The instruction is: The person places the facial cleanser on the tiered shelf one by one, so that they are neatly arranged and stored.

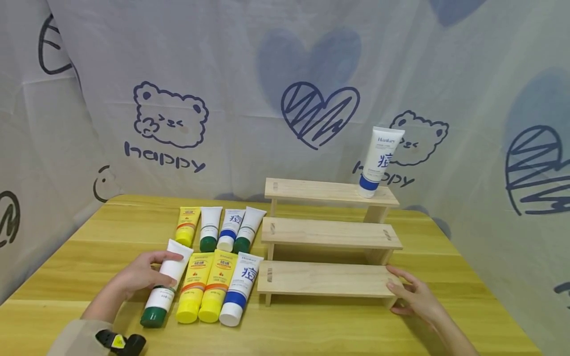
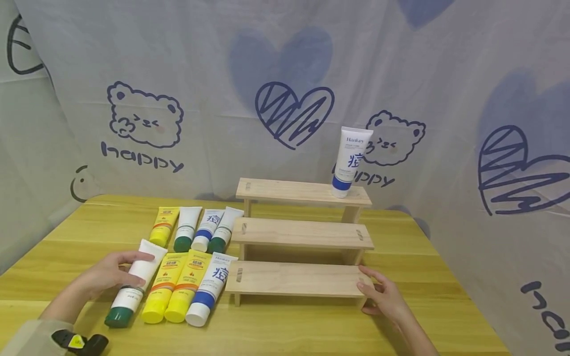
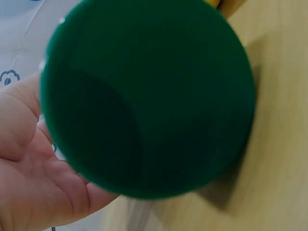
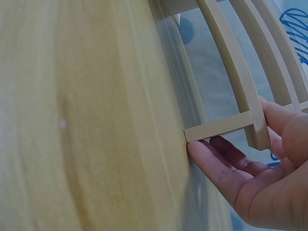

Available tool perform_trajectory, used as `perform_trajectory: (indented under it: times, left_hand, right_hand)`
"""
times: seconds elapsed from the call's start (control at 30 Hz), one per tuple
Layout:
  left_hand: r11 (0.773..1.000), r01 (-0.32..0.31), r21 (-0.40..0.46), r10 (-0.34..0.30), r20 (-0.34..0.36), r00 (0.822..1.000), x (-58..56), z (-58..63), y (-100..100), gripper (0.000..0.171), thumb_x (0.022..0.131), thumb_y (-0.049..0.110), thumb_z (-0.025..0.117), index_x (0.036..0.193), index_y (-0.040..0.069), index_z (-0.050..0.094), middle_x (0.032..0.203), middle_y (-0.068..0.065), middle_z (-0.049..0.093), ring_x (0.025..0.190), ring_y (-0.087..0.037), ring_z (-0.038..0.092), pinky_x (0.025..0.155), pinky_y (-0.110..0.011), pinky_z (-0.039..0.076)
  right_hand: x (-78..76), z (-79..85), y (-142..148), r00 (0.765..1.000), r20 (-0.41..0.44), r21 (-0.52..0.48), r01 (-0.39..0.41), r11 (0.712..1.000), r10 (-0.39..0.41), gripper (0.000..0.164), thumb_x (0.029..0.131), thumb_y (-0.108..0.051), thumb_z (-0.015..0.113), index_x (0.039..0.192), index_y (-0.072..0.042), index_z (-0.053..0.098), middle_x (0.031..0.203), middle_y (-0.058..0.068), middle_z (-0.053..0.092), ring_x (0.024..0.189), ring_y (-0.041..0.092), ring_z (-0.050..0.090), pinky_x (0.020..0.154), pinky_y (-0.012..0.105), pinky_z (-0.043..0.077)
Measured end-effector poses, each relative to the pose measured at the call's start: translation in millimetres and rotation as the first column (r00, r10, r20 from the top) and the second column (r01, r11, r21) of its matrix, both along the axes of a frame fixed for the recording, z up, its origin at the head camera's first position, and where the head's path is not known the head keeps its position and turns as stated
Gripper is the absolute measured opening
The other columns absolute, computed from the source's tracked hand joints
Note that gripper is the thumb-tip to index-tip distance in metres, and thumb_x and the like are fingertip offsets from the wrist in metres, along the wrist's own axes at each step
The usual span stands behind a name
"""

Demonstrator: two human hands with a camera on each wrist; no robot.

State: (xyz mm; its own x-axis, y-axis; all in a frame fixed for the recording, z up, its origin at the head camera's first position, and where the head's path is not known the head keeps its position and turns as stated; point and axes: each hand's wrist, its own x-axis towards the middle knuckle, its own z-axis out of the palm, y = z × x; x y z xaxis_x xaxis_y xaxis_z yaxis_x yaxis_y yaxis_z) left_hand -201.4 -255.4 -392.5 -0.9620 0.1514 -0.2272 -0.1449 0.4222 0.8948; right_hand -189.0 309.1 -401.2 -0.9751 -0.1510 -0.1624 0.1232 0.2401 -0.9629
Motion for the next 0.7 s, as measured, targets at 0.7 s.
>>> perform_trajectory:
  times: [0.7]
  left_hand:
    - [0.995,0.054,0.082,-0.044,-0.119,0.992,-13.2,17.3,9.7,0.061,0.075,0.006,0.068,0.129,-0.004,0.041,0.129,-0.029,0.032,0.096,-0.030,0.045,0.074,-0.035,0.047]
  right_hand:
    - [0.1,-0.8,-2.8,0.999,0.002,0.014,0.041,0.999,-0.041,0.055,0.088,-0.022,0.057,0.136,-0.007,0.034,0.122,0.028,0.039,0.088,0.019,0.054,0.069,0.041,0.051]
